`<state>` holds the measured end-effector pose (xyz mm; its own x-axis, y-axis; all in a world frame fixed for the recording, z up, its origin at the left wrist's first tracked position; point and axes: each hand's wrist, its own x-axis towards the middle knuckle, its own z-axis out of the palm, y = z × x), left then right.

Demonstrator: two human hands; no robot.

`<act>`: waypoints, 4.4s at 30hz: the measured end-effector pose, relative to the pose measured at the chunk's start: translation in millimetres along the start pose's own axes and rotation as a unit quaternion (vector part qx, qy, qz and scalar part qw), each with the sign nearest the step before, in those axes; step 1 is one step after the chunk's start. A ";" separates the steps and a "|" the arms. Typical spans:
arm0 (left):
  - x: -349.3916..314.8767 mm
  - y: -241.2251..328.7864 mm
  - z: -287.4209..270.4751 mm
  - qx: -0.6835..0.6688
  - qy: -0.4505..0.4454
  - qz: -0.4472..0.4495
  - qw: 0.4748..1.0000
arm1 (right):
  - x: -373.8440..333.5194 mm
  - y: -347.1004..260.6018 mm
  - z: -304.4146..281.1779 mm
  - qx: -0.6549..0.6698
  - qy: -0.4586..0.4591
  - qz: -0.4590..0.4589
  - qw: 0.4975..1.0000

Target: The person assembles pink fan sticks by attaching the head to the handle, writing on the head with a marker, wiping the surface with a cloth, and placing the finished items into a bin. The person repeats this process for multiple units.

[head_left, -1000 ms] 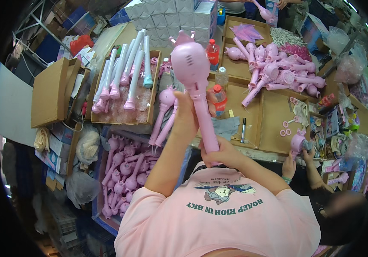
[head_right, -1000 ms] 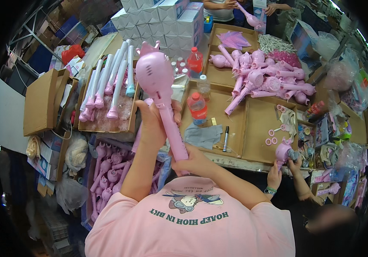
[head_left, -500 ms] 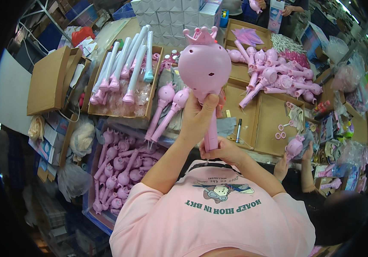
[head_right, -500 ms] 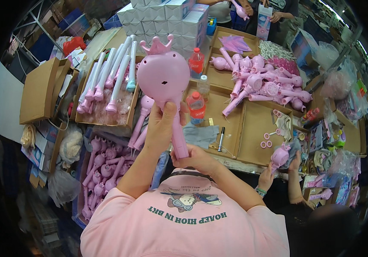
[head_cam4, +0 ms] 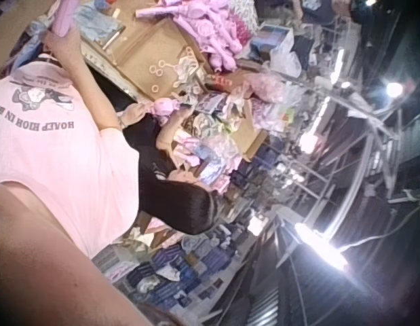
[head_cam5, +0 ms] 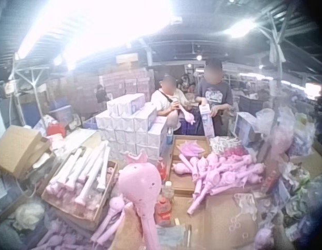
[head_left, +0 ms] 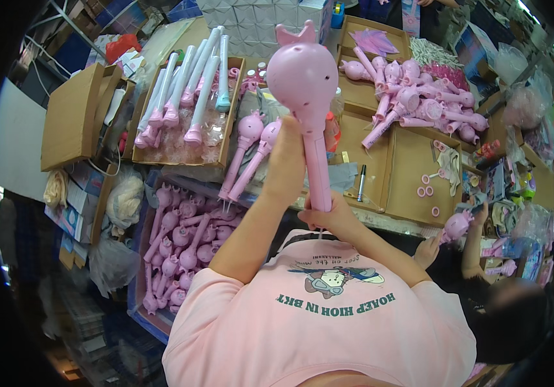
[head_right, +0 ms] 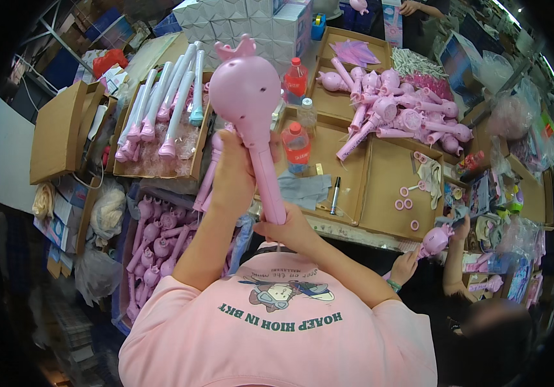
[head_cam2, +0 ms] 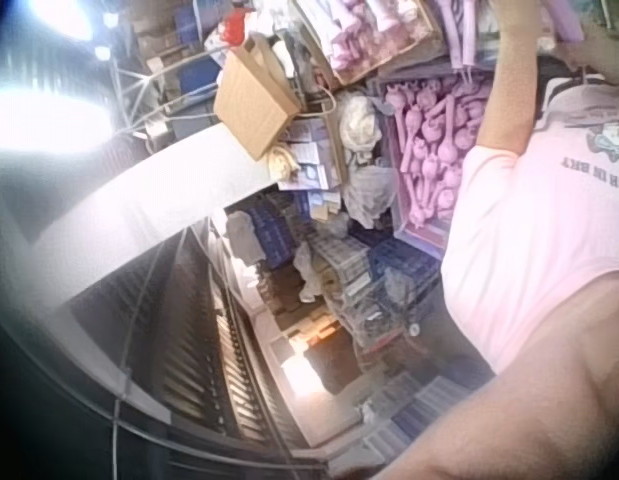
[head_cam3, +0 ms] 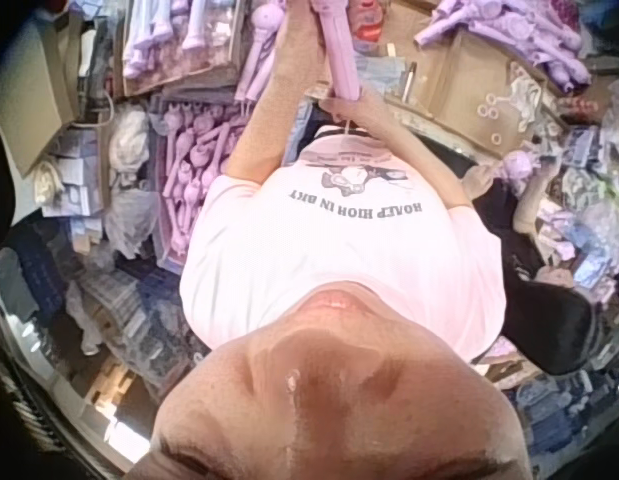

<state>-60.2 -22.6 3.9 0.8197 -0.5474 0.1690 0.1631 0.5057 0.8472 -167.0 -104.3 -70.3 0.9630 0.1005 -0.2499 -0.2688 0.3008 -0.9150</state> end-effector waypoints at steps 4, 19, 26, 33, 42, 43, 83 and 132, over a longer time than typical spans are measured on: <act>7.0 2.7 -14.3 -0.216 -0.056 -0.111 0.968 | -7.7 -7.3 -2.8 0.169 -0.159 0.016 0.973; 22.5 25.2 -46.2 -0.288 0.084 0.038 0.953 | -1.7 -19.0 -17.9 -0.039 0.110 -0.225 0.967; 18.6 16.2 -44.1 -0.321 0.087 0.023 0.943 | -1.8 -23.8 -22.2 -0.233 0.181 -0.313 0.903; 14.3 9.4 -54.3 -0.391 0.048 0.038 0.918 | -8.1 -30.3 -19.0 -0.380 0.209 -0.398 0.808; 6.3 19.2 -46.3 -0.286 0.027 0.083 0.954 | -1.8 -27.3 -30.8 0.125 -0.082 -0.114 0.982; 3.1 22.7 -49.2 -0.249 0.006 0.084 0.965 | 0.5 -22.6 -32.7 0.132 -0.075 -0.046 0.987; -33.7 -18.8 -50.7 0.079 0.115 -0.060 0.988 | -9.5 30.0 13.6 -0.289 -0.038 -0.059 0.955; 1.6 -2.1 -40.7 -0.254 0.042 -0.088 0.962 | -6.2 -5.2 -15.7 -0.206 -0.072 -0.040 0.975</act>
<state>-36.9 2.5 -18.1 0.7924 -0.6099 -0.0138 0.5337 0.6821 0.5000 -171.3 -121.3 -69.0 0.9604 0.2327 -0.1531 -0.1353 -0.0910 -0.9866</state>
